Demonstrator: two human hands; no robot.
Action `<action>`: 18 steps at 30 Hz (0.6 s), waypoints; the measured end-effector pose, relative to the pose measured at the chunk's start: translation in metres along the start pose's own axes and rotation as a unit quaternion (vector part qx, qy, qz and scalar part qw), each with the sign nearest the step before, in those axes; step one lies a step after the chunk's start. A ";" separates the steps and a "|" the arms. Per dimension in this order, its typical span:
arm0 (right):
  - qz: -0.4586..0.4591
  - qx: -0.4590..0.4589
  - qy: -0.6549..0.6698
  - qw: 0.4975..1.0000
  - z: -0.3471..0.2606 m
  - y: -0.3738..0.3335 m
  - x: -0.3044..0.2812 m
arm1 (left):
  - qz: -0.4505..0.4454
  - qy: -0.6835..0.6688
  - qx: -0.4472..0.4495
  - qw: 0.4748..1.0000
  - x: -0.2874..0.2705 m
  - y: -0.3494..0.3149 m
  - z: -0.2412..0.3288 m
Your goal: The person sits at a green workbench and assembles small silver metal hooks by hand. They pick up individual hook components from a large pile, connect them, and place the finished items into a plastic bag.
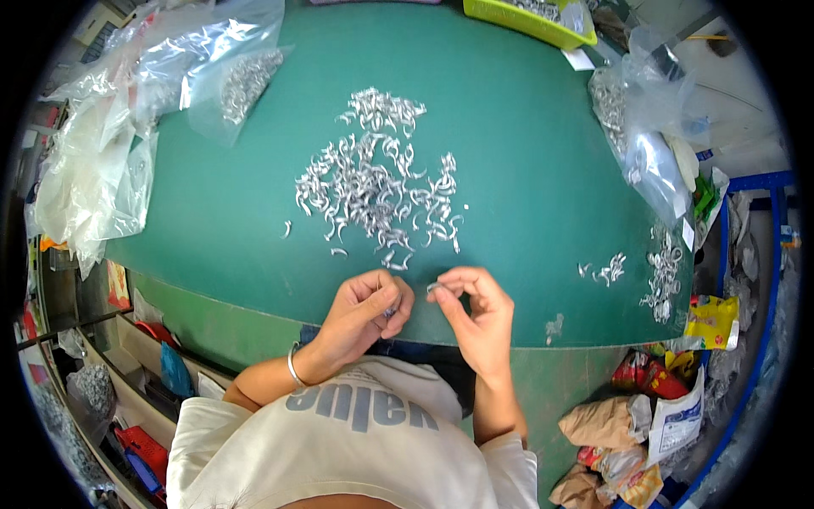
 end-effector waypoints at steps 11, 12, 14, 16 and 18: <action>-0.036 0.018 0.044 0.998 0.007 -0.005 0.010 | 0.042 0.150 0.022 0.988 0.004 -0.002 0.010; -0.035 0.017 0.044 0.998 0.004 -0.005 0.012 | 0.033 0.193 0.065 0.979 0.007 -0.003 0.017; -0.033 0.029 0.057 0.997 0.007 -0.005 0.013 | 0.022 0.197 0.087 0.976 0.011 -0.003 0.021; -0.029 0.028 0.053 0.998 0.009 -0.006 0.013 | 0.026 0.217 0.109 0.970 0.010 -0.003 0.023; -0.022 0.011 0.029 0.999 0.009 -0.006 0.011 | 0.040 0.250 0.130 0.959 0.004 -0.003 0.024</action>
Point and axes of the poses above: each hand's wrist, its own y-axis towards the middle knuckle, its own x-axis out of the palm, z = x × y, the point moved 10 cm from there along y, towards the middle knuckle, and after that the axes turned 6 degrees about z, right-handed, at the moved point
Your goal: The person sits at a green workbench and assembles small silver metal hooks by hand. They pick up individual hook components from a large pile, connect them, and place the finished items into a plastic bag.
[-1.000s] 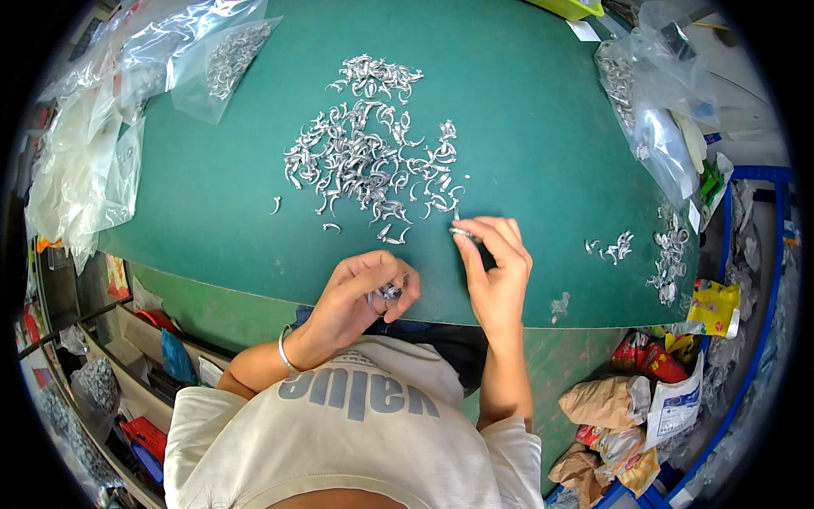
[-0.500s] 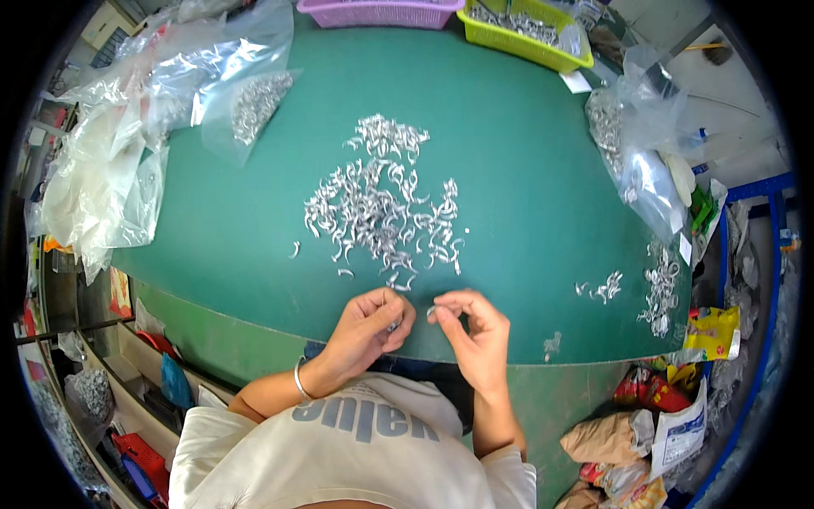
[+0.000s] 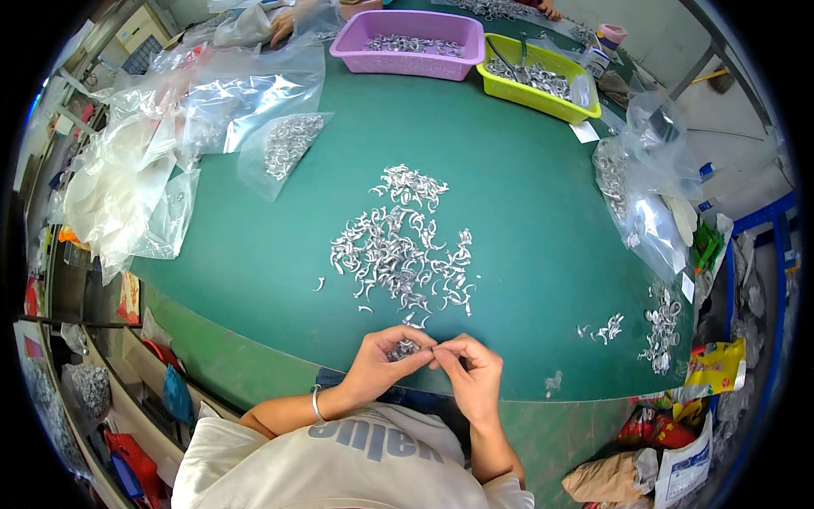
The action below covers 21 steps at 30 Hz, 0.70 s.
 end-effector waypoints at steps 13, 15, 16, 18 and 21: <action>0.052 -0.132 -0.114 0.983 -0.024 -0.003 0.003 | 0.020 -0.079 -0.121 0.989 -0.004 -0.004 -0.017; 0.058 -0.120 -0.088 0.987 -0.018 -0.003 0.000 | 0.016 -0.103 -0.132 0.986 -0.002 -0.005 -0.019; 0.058 -0.113 -0.081 0.989 -0.016 -0.003 -0.001 | 0.013 -0.104 -0.132 0.986 -0.001 -0.005 -0.019; 0.059 -0.097 -0.066 0.991 -0.013 -0.002 -0.002 | 0.008 -0.106 -0.133 0.985 0.000 -0.005 -0.019; 0.047 -0.116 -0.107 0.986 -0.012 -0.003 0.000 | -0.008 -0.149 -0.158 0.976 0.003 -0.007 -0.024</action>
Point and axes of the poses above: each hand's wrist, its own y-axis towards the middle knuckle, its own x-axis out of the palm, z = x × y, the point moved 10 cm from there along y, towards the middle knuckle, and after that the axes turned 6 degrees about z, right-handed, at the moved point
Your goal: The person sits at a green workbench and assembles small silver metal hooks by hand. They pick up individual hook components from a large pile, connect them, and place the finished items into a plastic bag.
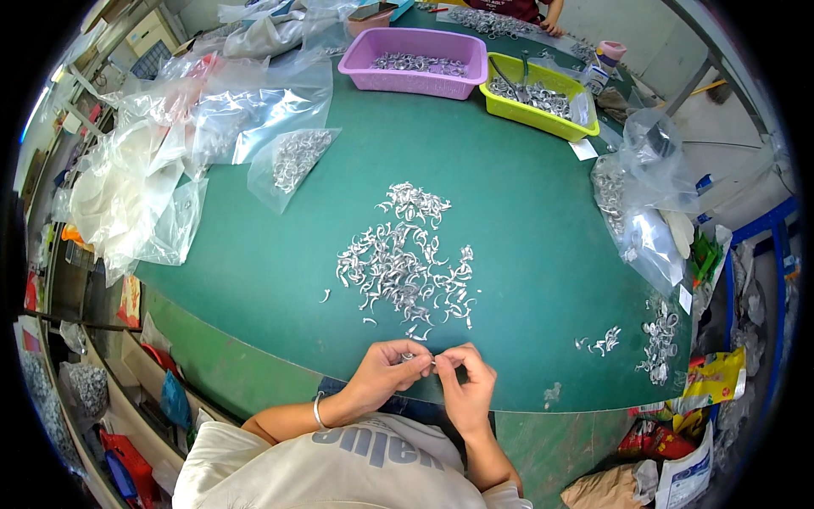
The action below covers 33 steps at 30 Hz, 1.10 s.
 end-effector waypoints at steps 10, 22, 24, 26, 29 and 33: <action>-0.022 0.024 0.014 0.999 -0.006 -0.001 0.001 | -0.024 -0.053 -0.032 0.998 0.000 0.000 -0.008; 0.021 0.078 -0.017 0.997 0.017 0.011 -0.020 | -0.031 -0.187 -0.182 0.965 0.010 -0.003 -0.025; 0.080 -0.016 -0.190 0.978 0.002 0.028 -0.039 | -0.026 -0.191 -0.166 0.967 0.009 -0.002 -0.024; 0.084 -0.096 -0.294 0.947 -0.016 0.040 -0.035 | -0.026 -0.143 -0.139 0.979 0.010 -0.001 -0.015; 0.035 -0.154 -0.430 0.889 -0.019 0.045 -0.012 | -0.033 -0.091 -0.110 0.989 0.008 0.002 -0.014; 0.020 -0.141 -0.470 0.871 -0.012 0.044 -0.007 | -0.021 -0.064 -0.075 0.995 0.007 0.002 -0.007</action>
Point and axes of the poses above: each hand's wrist, its own y-axis towards the middle knuckle, its own x-axis out of the palm, z = x × y, the point moved 10 cm from there along y, towards the middle knuckle, and after that the axes turned 6 degrees about z, right-handed, at the moved point
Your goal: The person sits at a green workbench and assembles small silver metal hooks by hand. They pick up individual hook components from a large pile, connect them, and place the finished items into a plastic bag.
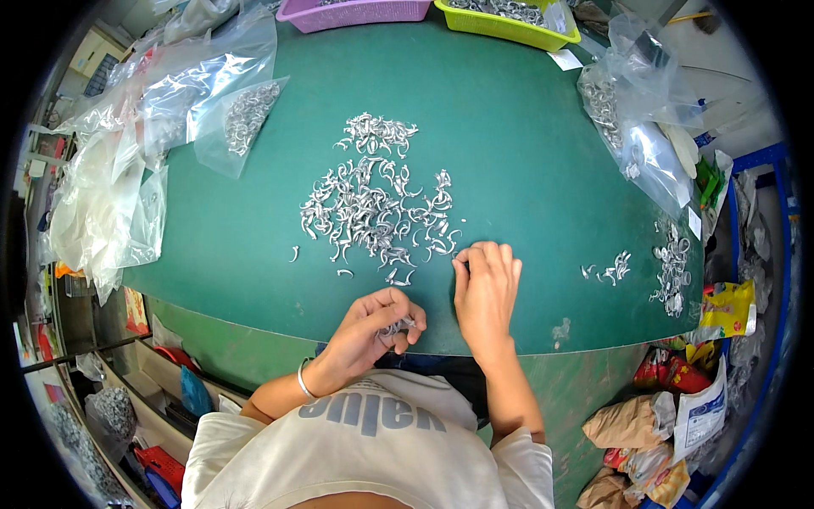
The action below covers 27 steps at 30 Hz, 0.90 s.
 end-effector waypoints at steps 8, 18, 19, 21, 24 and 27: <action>0.037 0.001 0.055 0.998 0.004 -0.008 -0.010 | 0.023 0.023 0.025 0.999 -0.012 0.010 -0.001; 0.035 -0.006 0.065 0.997 0.008 -0.015 -0.008 | 0.036 0.004 0.043 0.998 -0.011 0.007 0.008; 0.035 0.003 0.070 0.997 0.009 -0.016 -0.008 | 0.044 0.005 0.039 0.998 -0.011 0.007 0.007; 0.042 -0.002 0.075 0.996 0.002 -0.012 -0.012 | 0.060 0.006 0.034 0.998 -0.012 0.008 0.006; 0.033 -0.020 0.051 0.998 0.001 -0.013 -0.006 | 0.052 -0.017 0.012 0.998 -0.013 0.008 0.002; 0.036 -0.048 0.028 0.998 0.000 -0.014 -0.005 | -0.001 -0.068 -0.011 0.998 -0.013 0.008 -0.006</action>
Point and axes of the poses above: each hand's wrist, its own y-axis towards the middle knuckle, its own x-axis out of the palm, z = x × y, the point moved 10 cm from there along y, towards the middle knuckle, and after that the axes turned 6 degrees about z, right-handed, at the moved point
